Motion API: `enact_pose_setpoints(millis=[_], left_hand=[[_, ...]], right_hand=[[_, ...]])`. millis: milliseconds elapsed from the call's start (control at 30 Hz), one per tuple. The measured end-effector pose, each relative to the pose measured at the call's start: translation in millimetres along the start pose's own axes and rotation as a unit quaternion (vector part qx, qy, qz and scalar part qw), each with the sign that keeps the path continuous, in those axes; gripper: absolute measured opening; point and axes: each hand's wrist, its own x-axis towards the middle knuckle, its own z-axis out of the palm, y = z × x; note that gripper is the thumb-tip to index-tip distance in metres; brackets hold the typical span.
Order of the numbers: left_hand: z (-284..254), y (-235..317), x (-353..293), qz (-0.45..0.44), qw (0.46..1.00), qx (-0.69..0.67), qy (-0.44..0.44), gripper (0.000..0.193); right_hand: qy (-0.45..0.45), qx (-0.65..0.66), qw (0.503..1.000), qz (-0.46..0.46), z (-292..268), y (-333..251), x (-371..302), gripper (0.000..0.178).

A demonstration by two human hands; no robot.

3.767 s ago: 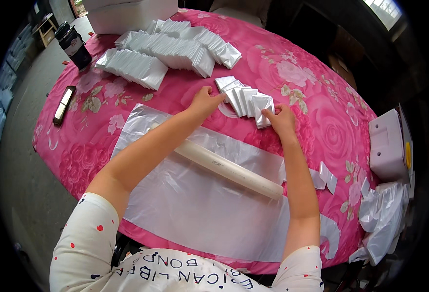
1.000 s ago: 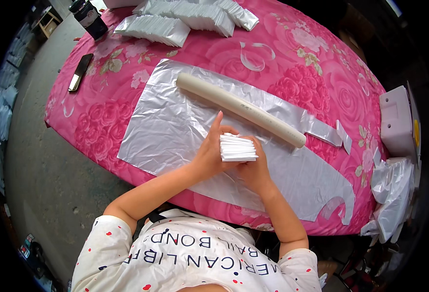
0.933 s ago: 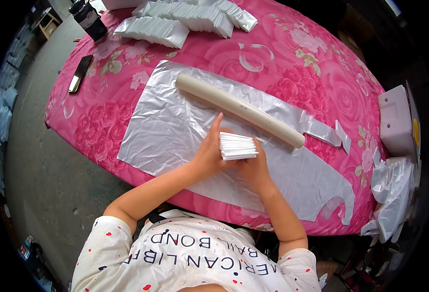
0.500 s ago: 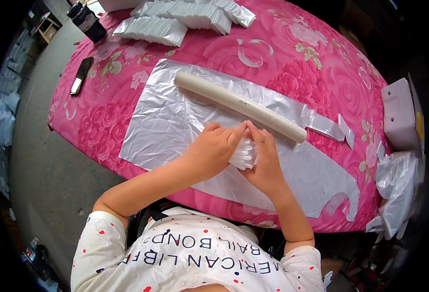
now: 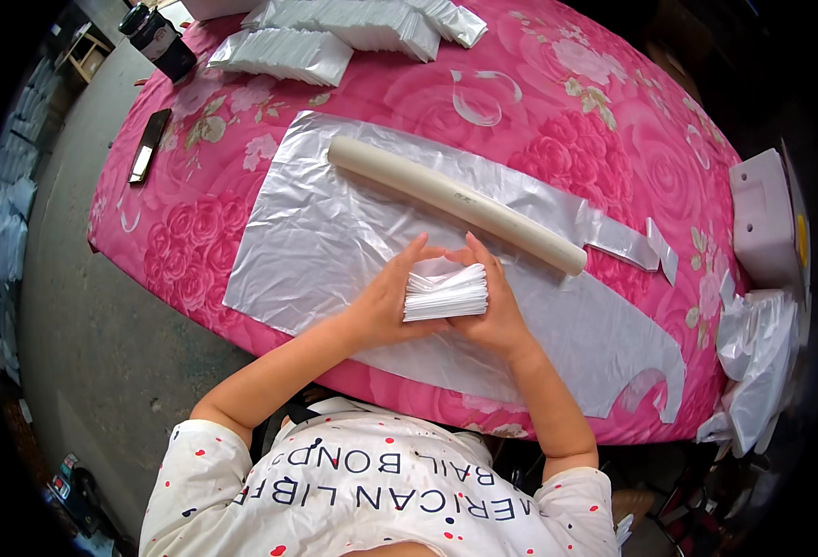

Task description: The person repeatedly unrolls a clear plastic film, places small white rectangular items onto it, folds the film around each item, and stacks the wrapped units on a pink floral tablecloth. The person handles the items one at a time and accumulates a growing pile of wrapped packages.

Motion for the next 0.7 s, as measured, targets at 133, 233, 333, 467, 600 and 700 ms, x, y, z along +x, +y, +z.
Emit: enact_pose_setpoints(millis=[133, 233, 333, 467, 600, 700], left_hand=[[-12.8, -2.5, -8.3, -0.060, 0.998, -0.001, -0.033, 0.066], [-20.1, 9.6, -7.9, -0.074, 0.996, 0.008, -0.056, 0.045], [-25.6, 12.7, -3.7, -0.019, 1.000, -0.008, -0.015, 0.044], [-54.1, 13.4, 22.8, 0.005, 0.999, -0.018, 0.038, 0.040], [-87.6, -6.5, 65.1, -0.050, 0.981, -0.036, 0.183, 0.030], [-111.1, -31.3, 103.4, -0.082, 0.962, -0.063, 0.252, 0.031]], right_hand=[[-0.009, -0.111, 0.990, -0.082, -3.0, 14.4, -2.1, 0.089], [-0.014, -0.136, 0.988, -0.066, -5.7, 5.1, -4.0, 0.069], [-0.045, -0.102, 0.994, -0.003, -10.7, -11.8, -0.3, 0.058], [-0.071, -0.093, 0.993, -0.015, -24.3, -34.2, 51.9, 0.055], [-0.106, 0.010, 0.994, -0.031, -14.8, -36.7, 150.0, 0.049], [-0.118, 0.074, 0.988, -0.072, 1.0, -22.3, 230.5, 0.044]])
